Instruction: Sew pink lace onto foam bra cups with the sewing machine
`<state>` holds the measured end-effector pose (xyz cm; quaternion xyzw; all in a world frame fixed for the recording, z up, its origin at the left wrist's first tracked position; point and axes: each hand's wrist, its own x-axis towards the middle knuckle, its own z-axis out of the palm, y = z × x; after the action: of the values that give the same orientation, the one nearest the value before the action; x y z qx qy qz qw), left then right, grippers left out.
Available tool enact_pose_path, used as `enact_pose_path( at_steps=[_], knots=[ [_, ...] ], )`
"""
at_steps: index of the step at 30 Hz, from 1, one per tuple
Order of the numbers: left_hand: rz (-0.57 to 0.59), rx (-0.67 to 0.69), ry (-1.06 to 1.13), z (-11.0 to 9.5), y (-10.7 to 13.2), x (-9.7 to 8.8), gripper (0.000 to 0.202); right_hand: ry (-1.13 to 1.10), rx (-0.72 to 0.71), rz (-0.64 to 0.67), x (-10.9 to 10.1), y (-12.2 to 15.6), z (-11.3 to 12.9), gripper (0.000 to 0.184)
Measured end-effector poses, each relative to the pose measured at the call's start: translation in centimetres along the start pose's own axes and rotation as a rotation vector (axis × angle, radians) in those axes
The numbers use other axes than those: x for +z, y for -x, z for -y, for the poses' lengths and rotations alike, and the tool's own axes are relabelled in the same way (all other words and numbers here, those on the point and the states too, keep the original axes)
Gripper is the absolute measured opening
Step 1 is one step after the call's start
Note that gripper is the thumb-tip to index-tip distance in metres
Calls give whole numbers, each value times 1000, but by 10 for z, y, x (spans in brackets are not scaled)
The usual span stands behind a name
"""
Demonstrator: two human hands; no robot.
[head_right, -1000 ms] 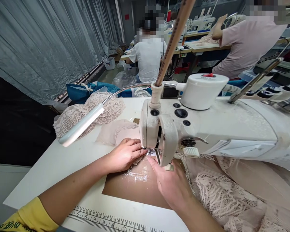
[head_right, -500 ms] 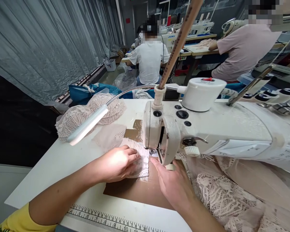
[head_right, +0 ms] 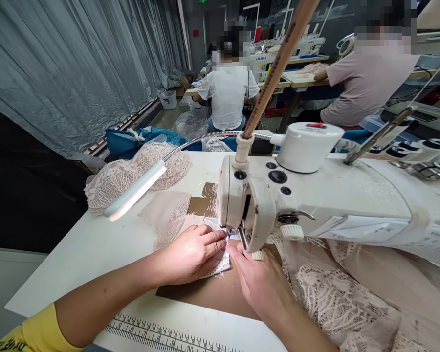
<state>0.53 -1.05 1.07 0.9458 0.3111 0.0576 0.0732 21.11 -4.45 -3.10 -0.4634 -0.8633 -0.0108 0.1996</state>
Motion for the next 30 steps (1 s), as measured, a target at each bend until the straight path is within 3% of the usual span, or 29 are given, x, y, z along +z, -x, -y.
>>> enact_pose_path(
  at_steps=[12,19,23,26,30],
  knots=[
    [-42,-3,-16,2,-4,10,38,85,-31,-47,-1,-3,3,35],
    [58,31,14,1,11,-13,51,55,-7,-39,-5,-4,4,37],
    [132,90,-27,-7,19,-15,31,-20,11,-15,-6,-4,3,37],
    [103,24,-63,-5,13,-8,12,-58,29,11,-6,-3,3,36],
    [55,-68,220,13,3,-8,28,-44,38,0,-6,-3,4,30]
  ],
)
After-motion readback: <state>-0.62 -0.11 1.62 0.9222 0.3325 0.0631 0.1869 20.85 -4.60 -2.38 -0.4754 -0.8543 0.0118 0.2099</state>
